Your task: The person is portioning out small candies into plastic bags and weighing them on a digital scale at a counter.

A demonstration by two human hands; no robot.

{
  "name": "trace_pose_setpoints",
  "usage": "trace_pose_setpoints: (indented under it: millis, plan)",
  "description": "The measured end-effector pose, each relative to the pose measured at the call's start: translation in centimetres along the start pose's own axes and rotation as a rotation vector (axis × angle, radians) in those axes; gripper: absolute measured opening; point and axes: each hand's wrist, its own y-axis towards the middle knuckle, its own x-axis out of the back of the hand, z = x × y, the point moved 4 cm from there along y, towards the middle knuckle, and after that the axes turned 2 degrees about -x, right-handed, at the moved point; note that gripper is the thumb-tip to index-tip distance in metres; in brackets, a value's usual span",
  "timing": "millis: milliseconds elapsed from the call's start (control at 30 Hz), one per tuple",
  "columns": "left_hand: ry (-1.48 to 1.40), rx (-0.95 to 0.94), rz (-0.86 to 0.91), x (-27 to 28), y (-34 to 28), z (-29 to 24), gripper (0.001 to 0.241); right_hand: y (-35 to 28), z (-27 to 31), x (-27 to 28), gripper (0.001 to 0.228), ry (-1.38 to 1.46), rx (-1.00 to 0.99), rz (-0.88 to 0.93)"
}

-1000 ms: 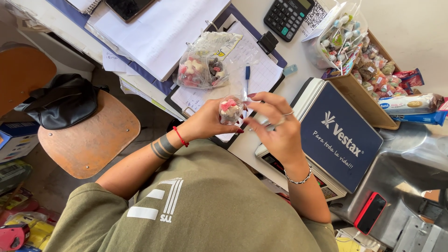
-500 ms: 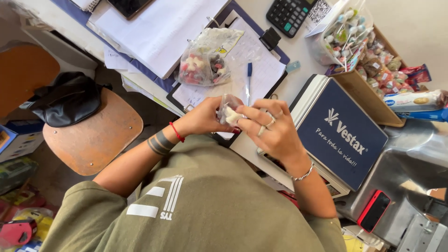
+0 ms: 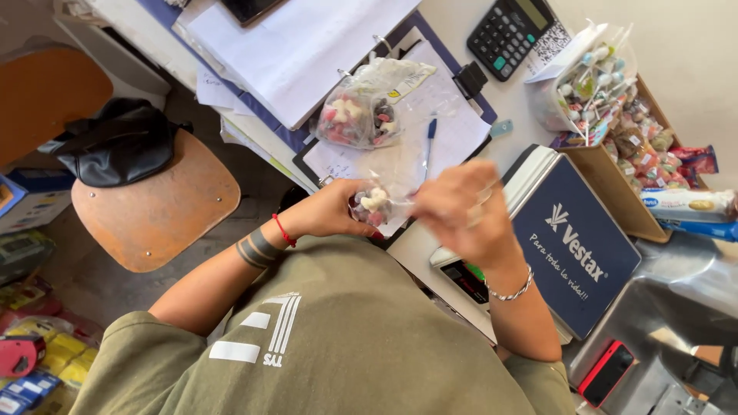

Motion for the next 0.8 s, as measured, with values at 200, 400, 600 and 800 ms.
trace_pose_setpoints:
  millis: [200, 400, 600, 800]
  plan:
    - [-0.092, -0.097, -0.035, 1.0, -1.1, -4.6, 0.042, -1.1, -11.5, -9.3, 0.025, -0.016, -0.309, 0.316]
    - [-0.05, -0.071, -0.089, 2.4, -1.7, -3.7, 0.039, -1.2, -14.4, -16.2, 0.024, 0.108, -0.566, 0.62]
    - [-0.02, -0.011, -0.126, 2.9, -1.7, -3.4, 0.039, -3.3, -16.0, -17.1, 0.028, 0.075, -0.555, 0.543]
    - [0.025, 0.005, -0.165, 2.2, -0.8, -2.8, 0.042, -3.6, -15.1, -15.1, 0.017, -0.055, -0.348, 0.195]
